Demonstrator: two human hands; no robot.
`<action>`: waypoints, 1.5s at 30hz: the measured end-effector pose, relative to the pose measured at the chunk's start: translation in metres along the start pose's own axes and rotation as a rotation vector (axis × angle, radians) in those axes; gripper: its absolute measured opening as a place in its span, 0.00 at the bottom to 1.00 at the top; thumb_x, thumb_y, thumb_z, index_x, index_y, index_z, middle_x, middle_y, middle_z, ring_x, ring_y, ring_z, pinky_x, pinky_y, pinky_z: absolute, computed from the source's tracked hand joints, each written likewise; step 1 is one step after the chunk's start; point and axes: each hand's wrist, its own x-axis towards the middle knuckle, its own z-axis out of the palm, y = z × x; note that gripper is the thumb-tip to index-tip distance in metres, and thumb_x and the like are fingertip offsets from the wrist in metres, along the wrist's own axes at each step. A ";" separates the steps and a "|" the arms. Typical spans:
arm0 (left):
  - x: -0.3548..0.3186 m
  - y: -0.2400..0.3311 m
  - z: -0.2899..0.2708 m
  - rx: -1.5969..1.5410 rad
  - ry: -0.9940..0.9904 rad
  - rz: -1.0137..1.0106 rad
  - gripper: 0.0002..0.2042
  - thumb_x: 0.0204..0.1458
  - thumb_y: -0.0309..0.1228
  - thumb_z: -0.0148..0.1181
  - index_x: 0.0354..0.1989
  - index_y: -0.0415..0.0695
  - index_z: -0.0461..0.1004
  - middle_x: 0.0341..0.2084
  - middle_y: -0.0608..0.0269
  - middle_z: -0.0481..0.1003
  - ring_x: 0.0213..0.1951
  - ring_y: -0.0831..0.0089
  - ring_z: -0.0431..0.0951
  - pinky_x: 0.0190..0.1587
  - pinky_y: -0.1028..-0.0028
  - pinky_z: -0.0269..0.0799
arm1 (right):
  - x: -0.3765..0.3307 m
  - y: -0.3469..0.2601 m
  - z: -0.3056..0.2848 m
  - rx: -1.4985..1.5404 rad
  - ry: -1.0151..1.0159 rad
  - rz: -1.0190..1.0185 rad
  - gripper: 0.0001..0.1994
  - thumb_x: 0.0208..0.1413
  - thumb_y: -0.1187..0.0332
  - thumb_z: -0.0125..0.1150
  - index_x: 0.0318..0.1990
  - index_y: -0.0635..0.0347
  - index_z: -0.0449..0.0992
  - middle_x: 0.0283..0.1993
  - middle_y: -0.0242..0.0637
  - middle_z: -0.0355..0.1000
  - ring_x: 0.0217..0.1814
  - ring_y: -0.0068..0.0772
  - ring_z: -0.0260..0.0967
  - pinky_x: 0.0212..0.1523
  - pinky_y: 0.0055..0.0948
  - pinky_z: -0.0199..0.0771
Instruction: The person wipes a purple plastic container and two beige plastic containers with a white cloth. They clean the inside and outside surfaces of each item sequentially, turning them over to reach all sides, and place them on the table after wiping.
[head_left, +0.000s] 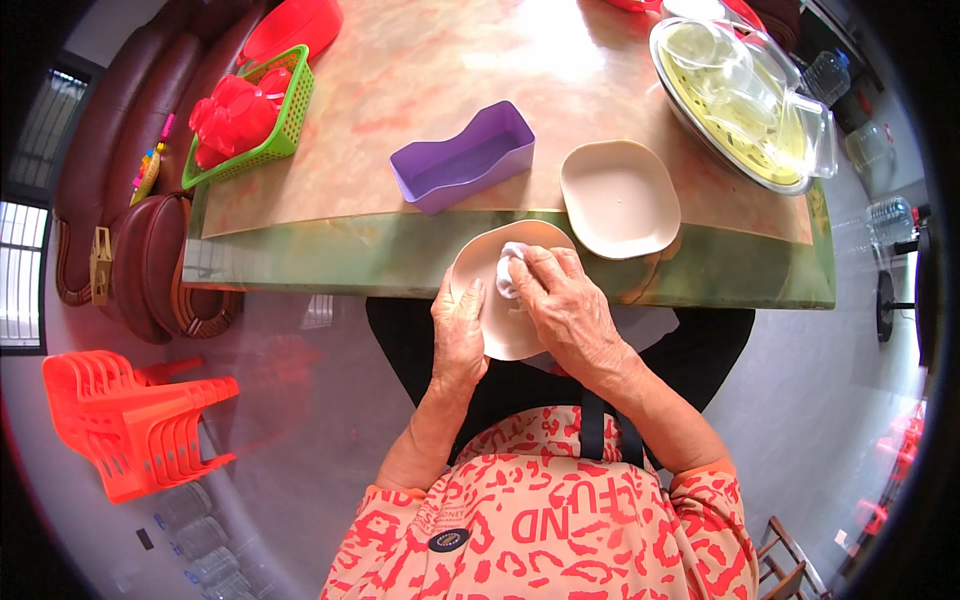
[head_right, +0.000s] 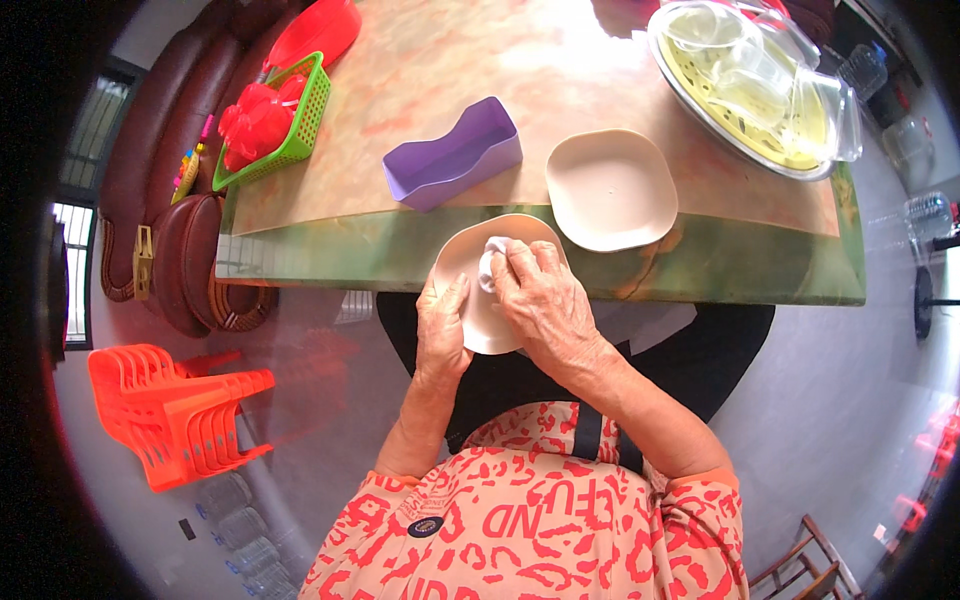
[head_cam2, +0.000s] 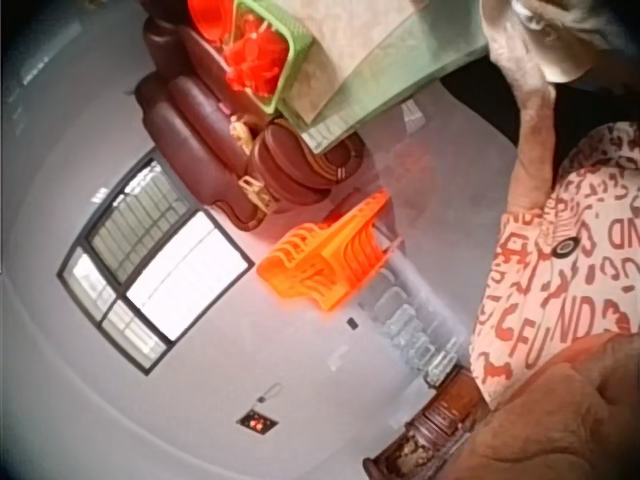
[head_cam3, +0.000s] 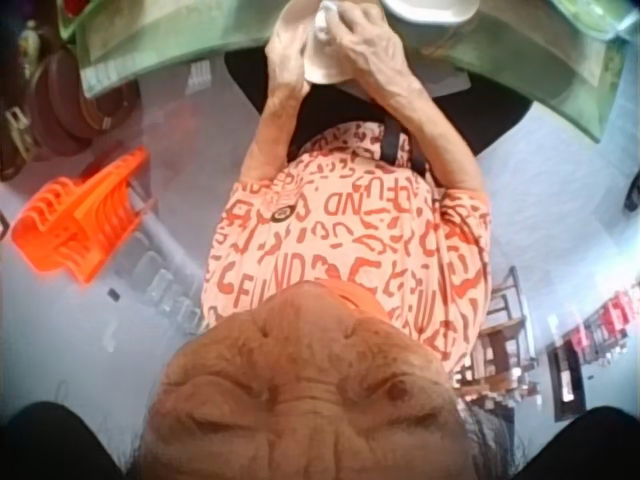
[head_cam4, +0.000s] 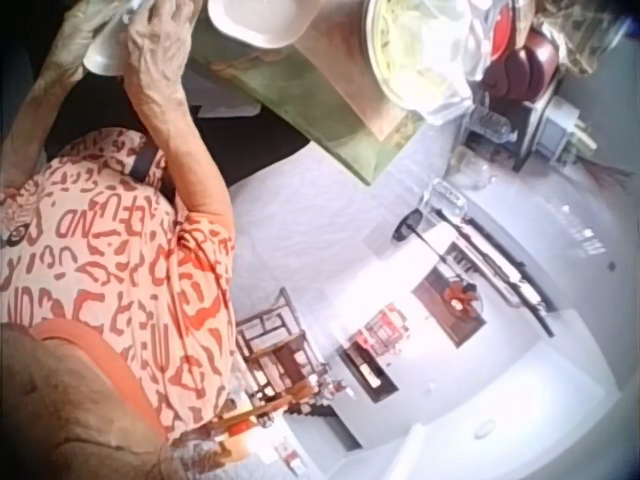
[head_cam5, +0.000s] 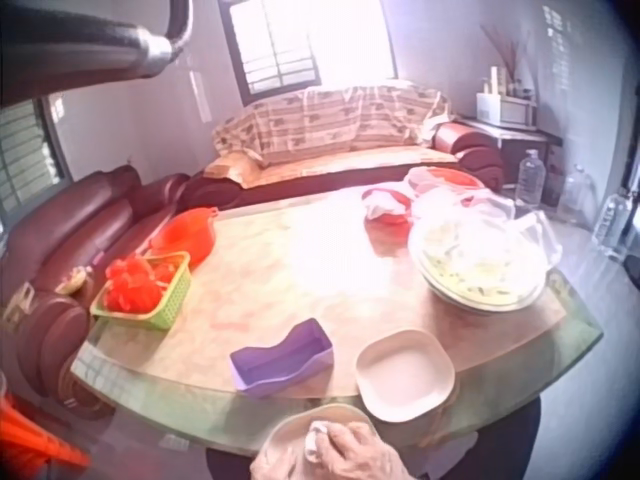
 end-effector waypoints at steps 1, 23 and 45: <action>0.001 -0.003 -0.003 0.023 0.002 0.017 0.17 0.62 0.24 0.47 0.60 0.36 0.63 0.50 0.57 0.72 0.49 0.73 0.73 0.53 0.73 0.70 | -0.003 -0.002 -0.001 0.009 -0.022 0.015 0.23 0.42 0.75 0.60 0.50 0.70 0.71 0.50 0.42 0.66 0.51 0.43 0.64 0.51 0.34 0.74; 0.019 0.018 -0.003 0.440 0.124 0.336 0.15 0.62 0.23 0.44 0.56 0.34 0.66 0.44 0.57 0.75 0.45 0.74 0.73 0.51 0.73 0.69 | 0.003 0.003 0.000 -0.210 -0.064 -0.084 0.16 0.41 0.73 0.59 0.39 0.73 0.76 0.40 0.43 0.67 0.46 0.40 0.63 0.39 0.31 0.73; 0.033 0.018 -0.015 0.401 0.058 0.211 0.16 0.63 0.25 0.48 0.57 0.35 0.66 0.47 0.60 0.74 0.46 0.76 0.73 0.51 0.74 0.70 | 0.066 0.008 0.029 -0.254 0.057 -0.126 0.18 0.42 0.73 0.58 0.43 0.72 0.74 0.43 0.44 0.66 0.49 0.42 0.64 0.48 0.31 0.73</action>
